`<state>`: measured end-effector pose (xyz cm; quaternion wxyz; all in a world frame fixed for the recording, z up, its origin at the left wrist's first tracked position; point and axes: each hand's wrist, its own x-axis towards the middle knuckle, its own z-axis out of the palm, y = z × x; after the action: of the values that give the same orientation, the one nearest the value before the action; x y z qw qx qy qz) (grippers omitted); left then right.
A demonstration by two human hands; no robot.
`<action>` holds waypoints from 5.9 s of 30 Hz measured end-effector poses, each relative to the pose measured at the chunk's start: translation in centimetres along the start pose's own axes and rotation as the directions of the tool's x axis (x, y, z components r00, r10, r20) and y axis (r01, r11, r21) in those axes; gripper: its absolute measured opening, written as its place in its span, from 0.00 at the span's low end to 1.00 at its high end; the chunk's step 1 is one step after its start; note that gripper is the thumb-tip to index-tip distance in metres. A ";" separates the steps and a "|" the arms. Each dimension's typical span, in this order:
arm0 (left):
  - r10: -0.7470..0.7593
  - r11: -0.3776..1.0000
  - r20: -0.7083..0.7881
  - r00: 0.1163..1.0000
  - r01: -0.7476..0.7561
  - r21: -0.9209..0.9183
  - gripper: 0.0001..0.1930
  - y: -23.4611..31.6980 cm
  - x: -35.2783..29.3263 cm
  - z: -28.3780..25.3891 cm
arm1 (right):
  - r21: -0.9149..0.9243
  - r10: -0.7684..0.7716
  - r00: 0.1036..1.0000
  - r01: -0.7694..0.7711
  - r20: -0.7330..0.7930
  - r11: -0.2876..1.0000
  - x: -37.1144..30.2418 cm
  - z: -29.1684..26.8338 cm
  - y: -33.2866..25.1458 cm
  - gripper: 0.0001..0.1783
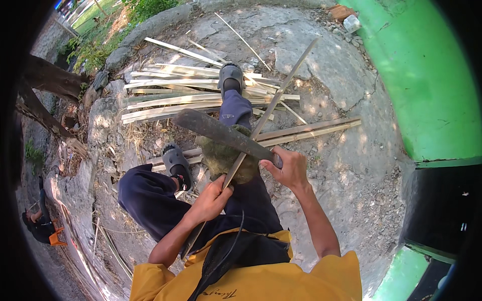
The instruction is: The person whittles a strip of bamboo using a machete, removing thin shavings from the edges while holding the strip against their leg protected by a cloth.
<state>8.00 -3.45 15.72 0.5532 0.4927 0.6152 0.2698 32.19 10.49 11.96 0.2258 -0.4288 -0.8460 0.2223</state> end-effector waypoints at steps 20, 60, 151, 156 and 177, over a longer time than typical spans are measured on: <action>0.024 0.999 -0.001 1.000 -0.024 0.032 0.17 -1.0 0.5 0.5 | 0.029 0.057 0.998 -0.056 -0.035 0.998 1.4 -0.4 1.0 0.35; 0.042 0.999 -0.062 0.997 -0.042 0.002 0.12 -0.3 -0.1 0.7 | 0.033 -0.036 0.999 0.037 -0.036 0.999 3.1 0.1 1.1 0.34; -0.011 1.000 -0.024 1.000 0.010 -0.006 0.16 -0.7 -1.1 0.3 | 0.063 0.144 0.986 -0.139 -0.089 0.988 9.2 -0.5 7.8 0.40; 0.004 1.000 -0.028 1.000 -0.003 0.024 0.16 -0.6 -0.7 0.3 | 0.145 0.027 0.992 -0.010 -0.120 0.989 5.5 1.0 6.1 0.39; 0.011 0.978 0.029 1.000 -0.005 -0.209 0.10 -0.5 -0.3 0.3 | 0.100 0.130 0.990 -0.124 -0.059 0.987 6.2 -0.2 6.0 0.35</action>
<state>8.09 -3.99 15.31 0.6101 0.4383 0.5729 0.3277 32.78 18.87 9.84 0.2589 -0.4777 -0.7975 0.2624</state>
